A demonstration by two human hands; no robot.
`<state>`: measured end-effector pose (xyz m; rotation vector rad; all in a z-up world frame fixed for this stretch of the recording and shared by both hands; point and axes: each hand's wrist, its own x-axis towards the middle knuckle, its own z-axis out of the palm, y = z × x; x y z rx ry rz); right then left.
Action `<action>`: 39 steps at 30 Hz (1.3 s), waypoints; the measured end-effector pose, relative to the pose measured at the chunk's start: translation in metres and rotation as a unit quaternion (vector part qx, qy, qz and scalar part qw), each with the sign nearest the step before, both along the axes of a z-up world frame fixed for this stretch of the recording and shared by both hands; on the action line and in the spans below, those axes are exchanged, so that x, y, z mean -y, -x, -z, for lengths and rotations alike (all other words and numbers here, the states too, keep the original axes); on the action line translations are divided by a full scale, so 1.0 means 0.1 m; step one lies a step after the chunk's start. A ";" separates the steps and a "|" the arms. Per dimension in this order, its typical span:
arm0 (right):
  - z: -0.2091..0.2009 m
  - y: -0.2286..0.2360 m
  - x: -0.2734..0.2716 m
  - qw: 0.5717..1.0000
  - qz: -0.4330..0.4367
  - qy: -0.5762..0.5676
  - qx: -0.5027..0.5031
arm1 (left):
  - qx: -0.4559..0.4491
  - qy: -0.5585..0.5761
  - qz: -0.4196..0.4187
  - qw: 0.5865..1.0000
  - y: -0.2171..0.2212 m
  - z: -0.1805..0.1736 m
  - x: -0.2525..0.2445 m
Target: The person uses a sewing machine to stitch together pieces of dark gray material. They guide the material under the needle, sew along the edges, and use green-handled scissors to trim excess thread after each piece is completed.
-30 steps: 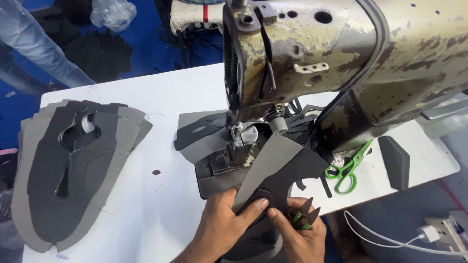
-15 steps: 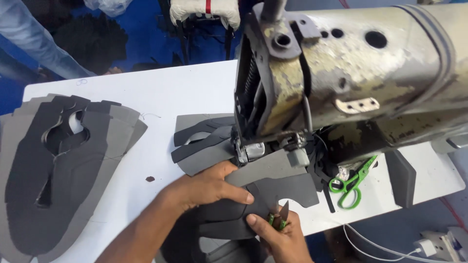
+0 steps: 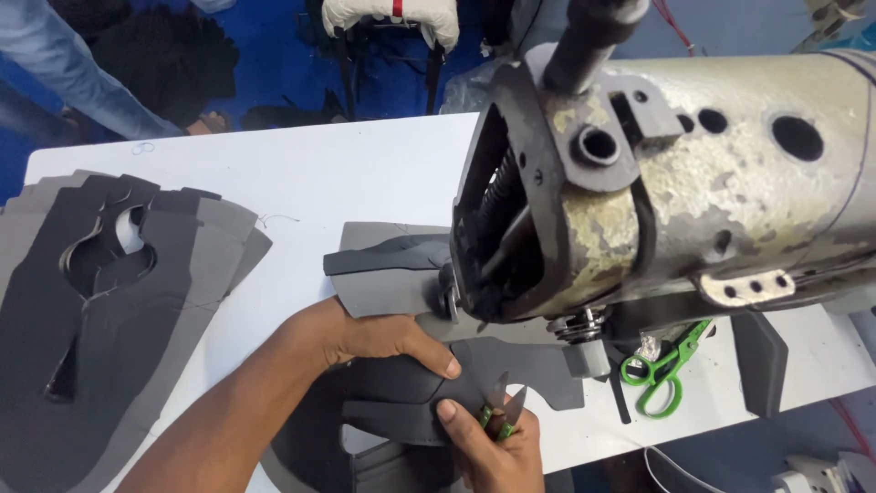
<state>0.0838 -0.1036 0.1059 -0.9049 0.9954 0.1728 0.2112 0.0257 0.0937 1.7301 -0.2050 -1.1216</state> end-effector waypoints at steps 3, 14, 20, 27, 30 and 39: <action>0.85 0.32 0.22 0.967 -0.153 0.143 0.142 | 0.009 -0.006 0.026 1.000 -0.08 -0.02 0.00; 0.87 0.11 0.02 0.968 -0.114 0.124 0.185 | 0.056 -0.051 0.083 0.994 -0.37 -0.10 0.00; 0.81 0.03 0.00 0.972 -0.085 0.087 0.201 | 0.068 -0.006 0.082 0.994 -0.40 0.09 -0.06; 0.72 0.00 0.20 0.972 -0.107 0.121 0.171 | -0.082 0.100 -0.068 0.989 -0.14 0.27 -0.14; 0.70 -0.03 0.27 0.959 -0.138 0.167 0.184 | -0.056 0.115 -0.073 0.989 -0.05 0.23 -0.17; 0.53 0.01 0.35 0.950 -0.095 0.218 0.201 | -0.046 0.133 -0.175 0.974 0.27 -0.01 -0.05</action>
